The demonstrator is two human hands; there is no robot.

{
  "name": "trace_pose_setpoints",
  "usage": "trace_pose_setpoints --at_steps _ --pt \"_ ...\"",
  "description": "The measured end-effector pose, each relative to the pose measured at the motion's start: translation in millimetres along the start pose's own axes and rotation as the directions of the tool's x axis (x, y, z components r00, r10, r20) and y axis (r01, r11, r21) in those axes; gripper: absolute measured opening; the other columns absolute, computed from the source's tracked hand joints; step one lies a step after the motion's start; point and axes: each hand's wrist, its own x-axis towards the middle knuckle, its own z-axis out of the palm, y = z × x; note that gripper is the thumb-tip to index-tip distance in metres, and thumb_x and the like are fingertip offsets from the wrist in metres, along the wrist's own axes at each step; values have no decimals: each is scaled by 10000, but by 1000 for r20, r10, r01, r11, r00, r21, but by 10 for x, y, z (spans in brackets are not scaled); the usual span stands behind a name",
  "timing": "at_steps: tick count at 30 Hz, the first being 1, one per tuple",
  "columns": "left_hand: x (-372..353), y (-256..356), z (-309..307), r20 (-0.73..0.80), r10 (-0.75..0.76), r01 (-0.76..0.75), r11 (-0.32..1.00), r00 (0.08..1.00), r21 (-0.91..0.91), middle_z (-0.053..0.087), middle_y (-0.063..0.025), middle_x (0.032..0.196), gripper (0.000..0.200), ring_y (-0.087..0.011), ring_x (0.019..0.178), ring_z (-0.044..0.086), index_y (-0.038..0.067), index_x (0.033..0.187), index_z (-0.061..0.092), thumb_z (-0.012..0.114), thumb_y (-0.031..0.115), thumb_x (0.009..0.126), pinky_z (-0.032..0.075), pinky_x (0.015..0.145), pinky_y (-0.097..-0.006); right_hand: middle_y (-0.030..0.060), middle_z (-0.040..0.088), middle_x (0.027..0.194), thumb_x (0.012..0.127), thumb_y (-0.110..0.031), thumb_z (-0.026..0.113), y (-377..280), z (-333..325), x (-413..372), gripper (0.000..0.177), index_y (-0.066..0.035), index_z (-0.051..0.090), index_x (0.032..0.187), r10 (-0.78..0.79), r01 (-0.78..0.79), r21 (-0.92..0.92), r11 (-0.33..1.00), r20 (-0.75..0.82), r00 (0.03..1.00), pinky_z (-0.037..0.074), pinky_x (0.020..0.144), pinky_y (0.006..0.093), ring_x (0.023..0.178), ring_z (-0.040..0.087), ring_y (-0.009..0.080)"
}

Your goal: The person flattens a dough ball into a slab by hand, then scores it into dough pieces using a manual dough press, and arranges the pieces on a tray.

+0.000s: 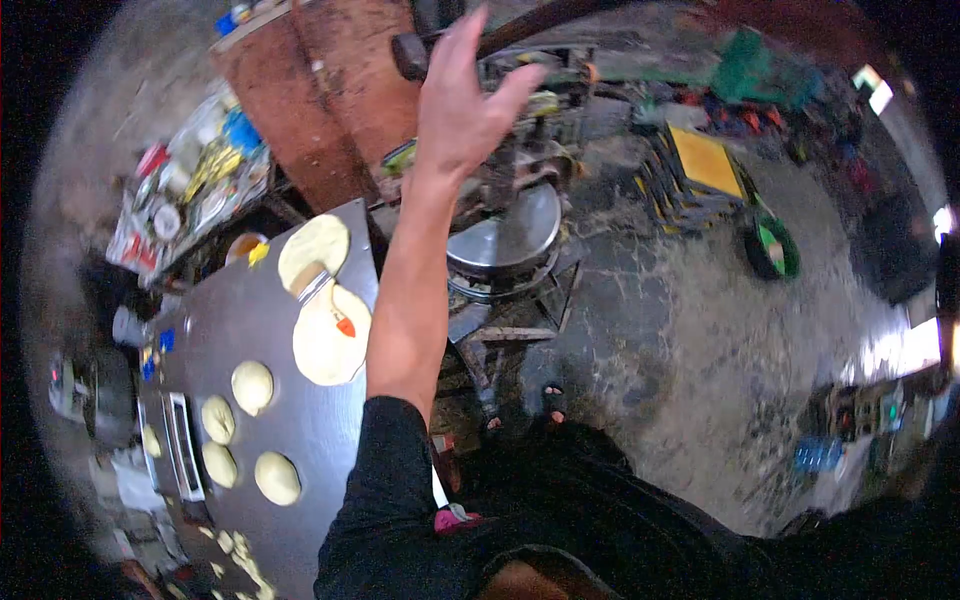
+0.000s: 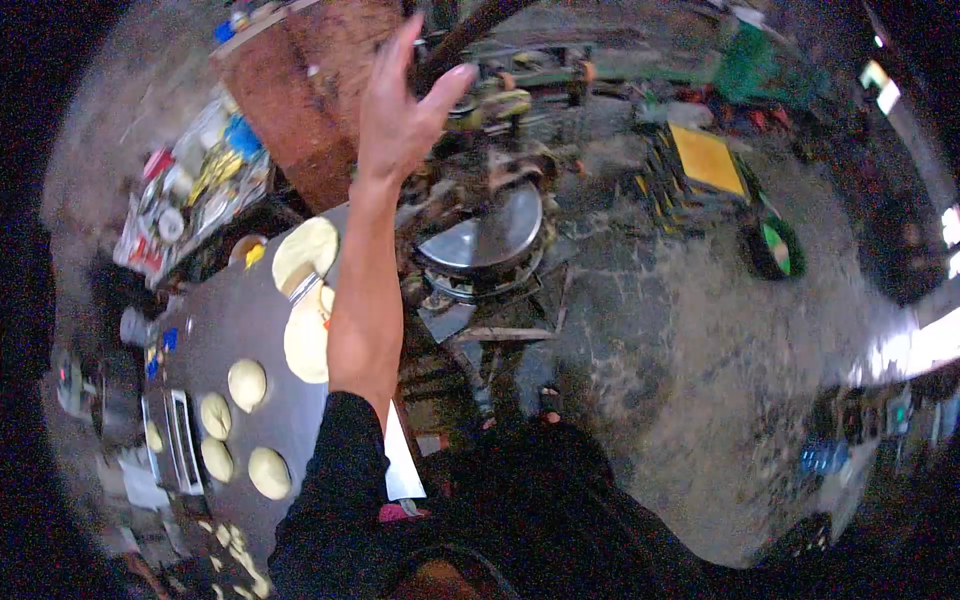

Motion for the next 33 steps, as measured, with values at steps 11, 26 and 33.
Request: trace_pose_setpoints --at_steps 11,26,33 --pt "-2357 1894 1269 825 563 -213 812 41 -544 677 -74 700 157 -241 668 683 168 666 678 584 224 779 524 553 -374 214 640 876 795 -226 679 -2447 4201 -2304 452 -68 507 1182 -414 -31 995 -96 -11 910 507 599 456 717 621 413" --pt "-2426 1914 1192 789 577 -291 733 -213 -615 638 15 687 87 -184 674 645 162 760 598 578 217 824 504 679 -310 186 581 696 812 -196 641 -2324 4250 -2491 322 -26 446 1003 -307 116 972 -203 -176 935 468 532 458 647 602 395" --pt "-1073 -6 319 421 102 -156 983 901 96 629 -122 1020 232 -341 974 581 43 1020 625 657 170 828 459 843 -447 175 589 683 834 -194 674 -1976 3732 -2254 311 -30 485 1019 -271 105 981 -162 -146 951 449 509 456 580 587 396"
